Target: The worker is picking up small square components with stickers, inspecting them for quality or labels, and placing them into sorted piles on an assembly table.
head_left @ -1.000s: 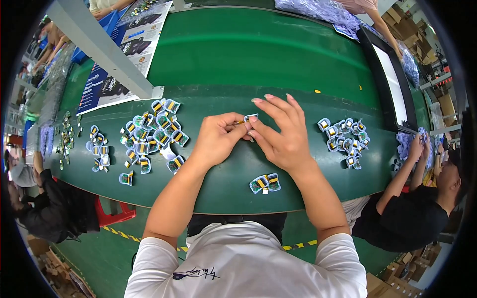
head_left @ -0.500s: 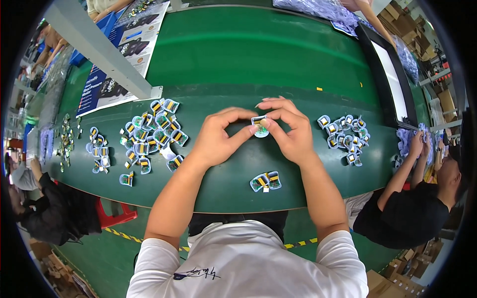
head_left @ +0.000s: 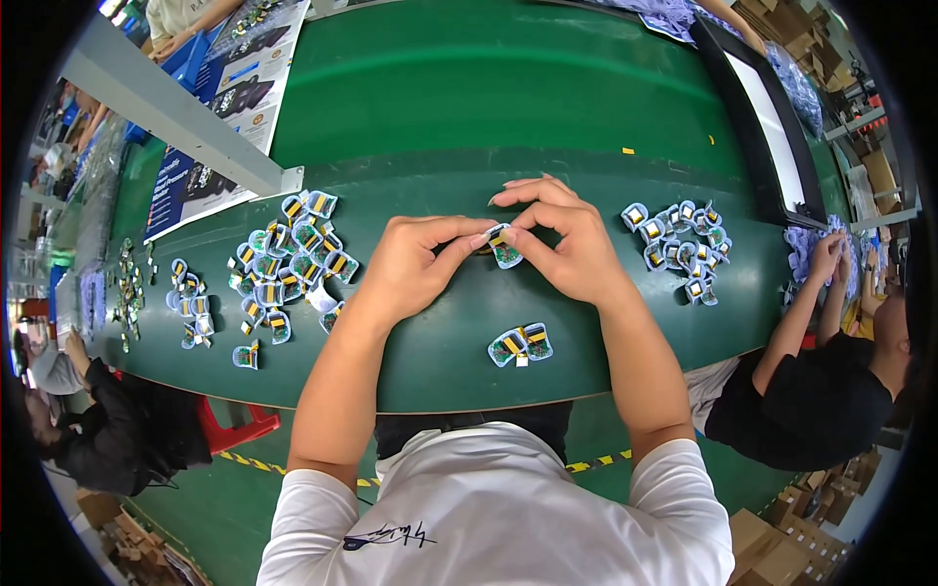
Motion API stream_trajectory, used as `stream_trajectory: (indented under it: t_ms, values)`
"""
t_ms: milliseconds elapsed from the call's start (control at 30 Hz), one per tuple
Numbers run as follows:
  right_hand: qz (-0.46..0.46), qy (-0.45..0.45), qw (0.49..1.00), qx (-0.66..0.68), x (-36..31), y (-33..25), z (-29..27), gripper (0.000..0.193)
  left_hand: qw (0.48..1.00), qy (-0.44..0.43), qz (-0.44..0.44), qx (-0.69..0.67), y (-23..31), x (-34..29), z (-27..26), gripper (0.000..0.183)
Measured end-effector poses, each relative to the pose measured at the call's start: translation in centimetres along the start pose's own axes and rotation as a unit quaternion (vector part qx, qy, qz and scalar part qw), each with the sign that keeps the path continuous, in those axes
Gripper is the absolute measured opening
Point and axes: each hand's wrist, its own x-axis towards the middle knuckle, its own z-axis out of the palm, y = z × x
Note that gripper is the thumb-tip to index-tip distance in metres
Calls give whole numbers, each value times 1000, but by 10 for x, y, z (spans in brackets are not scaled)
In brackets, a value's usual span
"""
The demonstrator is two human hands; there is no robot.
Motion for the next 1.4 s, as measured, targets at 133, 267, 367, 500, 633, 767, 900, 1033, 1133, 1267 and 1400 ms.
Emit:
stream_trajectory:
  t_ms: [133,267,367,500,633,767,900,1033,1133,1267,1400]
  values:
    - [6,-7,1000,11,0,-1,-1,5,1000,-8,-22,-7,1,-1,0,18]
    - [21,-5,999,45,0,1,0,4,999,-11,-26,-39,0,-1,-1,19]
    - [22,-10,998,54,0,1,-1,4,999,-16,-22,-33,1,-1,-2,19]
    - [25,-11,997,76,1,-1,-1,5,1000,-15,19,-14,-4,-1,-3,20]
    - [16,-8,998,60,1,-3,1,5,999,-15,-6,-30,-4,-2,-3,19]
    - [20,-5,999,41,0,-1,2,5,997,-17,-62,-35,1,-1,-5,18]
    - [15,-6,999,40,1,-1,0,6,997,-34,-58,-41,-1,-1,-6,18]
    - [14,-13,999,33,0,0,1,6,1000,-26,7,-16,2,0,-5,20]
    - [13,-16,999,26,0,-1,2,6,999,-34,19,-21,-1,1,-6,19]
    - [8,-11,1000,27,1,-1,2,5,999,-32,9,-19,1,0,-7,20]
    - [-1,-6,999,36,1,-1,0,3,999,-29,-19,-9,3,-1,-7,20]
